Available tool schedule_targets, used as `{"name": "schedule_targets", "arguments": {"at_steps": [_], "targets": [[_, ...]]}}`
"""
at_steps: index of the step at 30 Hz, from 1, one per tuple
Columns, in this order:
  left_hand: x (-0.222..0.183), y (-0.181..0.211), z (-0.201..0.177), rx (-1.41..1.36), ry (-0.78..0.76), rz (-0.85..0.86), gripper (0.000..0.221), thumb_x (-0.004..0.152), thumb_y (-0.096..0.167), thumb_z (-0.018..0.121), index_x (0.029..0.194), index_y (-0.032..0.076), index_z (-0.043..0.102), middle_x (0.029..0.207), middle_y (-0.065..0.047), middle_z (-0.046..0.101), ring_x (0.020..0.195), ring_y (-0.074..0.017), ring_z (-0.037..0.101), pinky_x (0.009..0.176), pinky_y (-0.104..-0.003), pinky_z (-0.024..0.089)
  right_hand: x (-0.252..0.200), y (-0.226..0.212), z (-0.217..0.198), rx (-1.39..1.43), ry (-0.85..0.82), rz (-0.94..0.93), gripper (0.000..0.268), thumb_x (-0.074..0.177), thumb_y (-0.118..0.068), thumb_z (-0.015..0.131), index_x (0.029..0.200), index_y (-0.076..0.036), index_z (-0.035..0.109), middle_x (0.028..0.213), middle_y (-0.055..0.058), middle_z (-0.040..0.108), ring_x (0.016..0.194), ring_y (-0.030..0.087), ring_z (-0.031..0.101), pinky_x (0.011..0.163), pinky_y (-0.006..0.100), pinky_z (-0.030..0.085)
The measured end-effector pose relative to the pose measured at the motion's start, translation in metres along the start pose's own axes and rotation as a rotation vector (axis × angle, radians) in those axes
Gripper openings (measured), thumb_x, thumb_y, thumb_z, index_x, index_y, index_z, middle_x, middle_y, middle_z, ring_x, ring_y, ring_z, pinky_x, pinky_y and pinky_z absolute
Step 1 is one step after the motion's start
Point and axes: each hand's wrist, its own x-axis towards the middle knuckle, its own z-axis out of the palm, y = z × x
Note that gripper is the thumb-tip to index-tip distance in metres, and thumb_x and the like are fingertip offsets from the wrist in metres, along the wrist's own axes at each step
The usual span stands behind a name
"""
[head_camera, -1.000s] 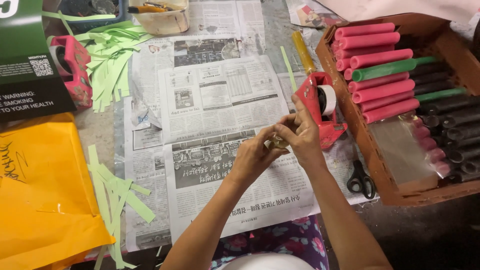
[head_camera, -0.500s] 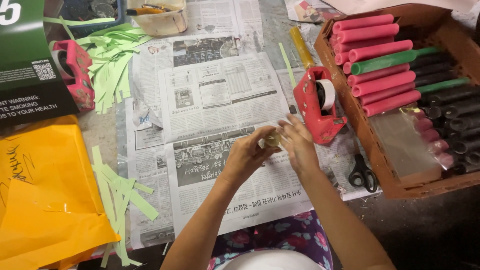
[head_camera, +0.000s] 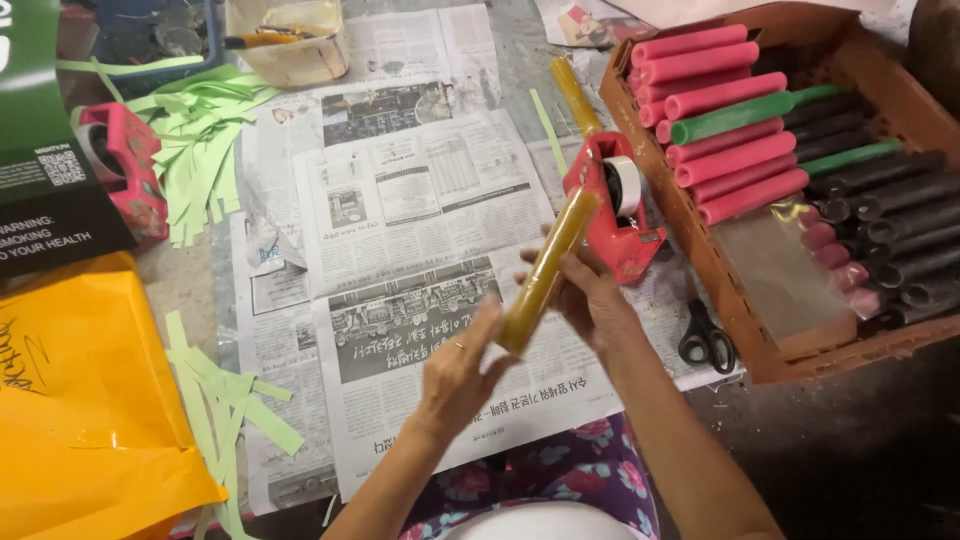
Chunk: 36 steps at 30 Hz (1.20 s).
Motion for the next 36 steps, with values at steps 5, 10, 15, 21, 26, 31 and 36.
{"name": "schedule_targets", "arguments": {"at_steps": [5, 10, 15, 21, 26, 31, 36], "targets": [[0.018, -0.009, -0.031, 0.047, -0.195, -0.364, 0.086, 0.081, -0.007, 0.068, 0.158, 0.007, 0.033, 0.158, -0.023, 0.042, 0.091, -0.0358, 0.074, 0.061, -0.044, 0.059, 0.025, 0.026, -0.008, -0.659, 0.090, -0.469, 0.036, 0.079, -0.002, 0.087, 0.109, -0.004, 0.068, 0.095, 0.010, 0.075, 0.093, 0.022, 0.076, 0.084, 0.038, 0.063], [0.053, -0.023, 0.007, -0.135, 0.002, -0.382, 0.058, 0.088, 0.007, 0.073, 0.143, 0.005, 0.055, 0.132, -0.019, 0.066, 0.094, -0.0332, 0.076, 0.073, -0.041, 0.060, 0.028, 0.069, -0.004, -0.843, 0.107, -0.505, 0.046, 0.080, -0.005, 0.088, 0.121, -0.007, 0.067, 0.101, 0.010, 0.075, 0.099, 0.024, 0.074, 0.087, 0.039, 0.062], [0.086, -0.019, 0.037, -0.286, 0.049, -0.482, 0.076, 0.075, 0.026, 0.089, 0.139, 0.001, 0.057, 0.113, -0.023, 0.071, 0.100, -0.0413, 0.072, 0.082, -0.050, 0.060, 0.080, 0.140, -0.084, -0.904, 0.130, -0.524, 0.058, 0.077, 0.008, 0.085, 0.128, -0.013, 0.068, 0.101, 0.009, 0.075, 0.099, 0.025, 0.072, 0.087, 0.043, 0.062], [0.090, -0.033, 0.046, -0.376, 0.025, -0.560, 0.054, 0.083, 0.027, 0.085, 0.131, 0.012, 0.063, 0.105, -0.011, 0.075, 0.097, -0.0288, 0.075, 0.076, -0.037, 0.064, 0.007, 0.029, 0.008, -1.207, 0.093, -0.628, 0.075, 0.070, 0.005, 0.084, 0.141, -0.003, 0.059, 0.115, 0.022, 0.070, 0.112, 0.039, 0.067, 0.088, 0.050, 0.058], [0.091, -0.033, 0.040, -0.416, 0.026, -0.544, 0.055, 0.083, 0.026, 0.086, 0.130, 0.009, 0.064, 0.105, -0.014, 0.075, 0.097, -0.0322, 0.074, 0.076, -0.040, 0.064, 0.011, -0.052, -0.074, -1.510, 0.469, -0.869, 0.040, 0.093, -0.012, 0.077, 0.132, -0.013, 0.070, 0.101, 0.008, 0.073, 0.090, 0.027, 0.069, 0.078, 0.040, 0.057], [0.087, -0.032, 0.046, -0.395, -0.018, -0.486, 0.055, 0.083, 0.022, 0.086, 0.130, 0.005, 0.063, 0.104, -0.018, 0.074, 0.097, -0.0346, 0.074, 0.075, -0.041, 0.064, 0.038, -0.099, -0.169, -1.393, 0.628, -0.137, 0.067, 0.091, -0.045, 0.071, 0.150, -0.025, 0.049, 0.106, -0.002, 0.074, 0.111, 0.019, 0.067, 0.100, 0.043, 0.049], [0.081, -0.033, 0.048, -0.355, -0.059, -0.497, 0.054, 0.085, 0.020, 0.085, 0.132, 0.007, 0.061, 0.107, -0.017, 0.074, 0.099, -0.0341, 0.074, 0.079, -0.040, 0.064, 0.062, -0.094, -0.180, -0.935, 0.387, -0.044, 0.083, 0.085, -0.017, 0.082, 0.157, -0.014, 0.041, 0.094, 0.010, 0.069, 0.086, 0.017, 0.071, 0.067, 0.029, 0.058]]}}
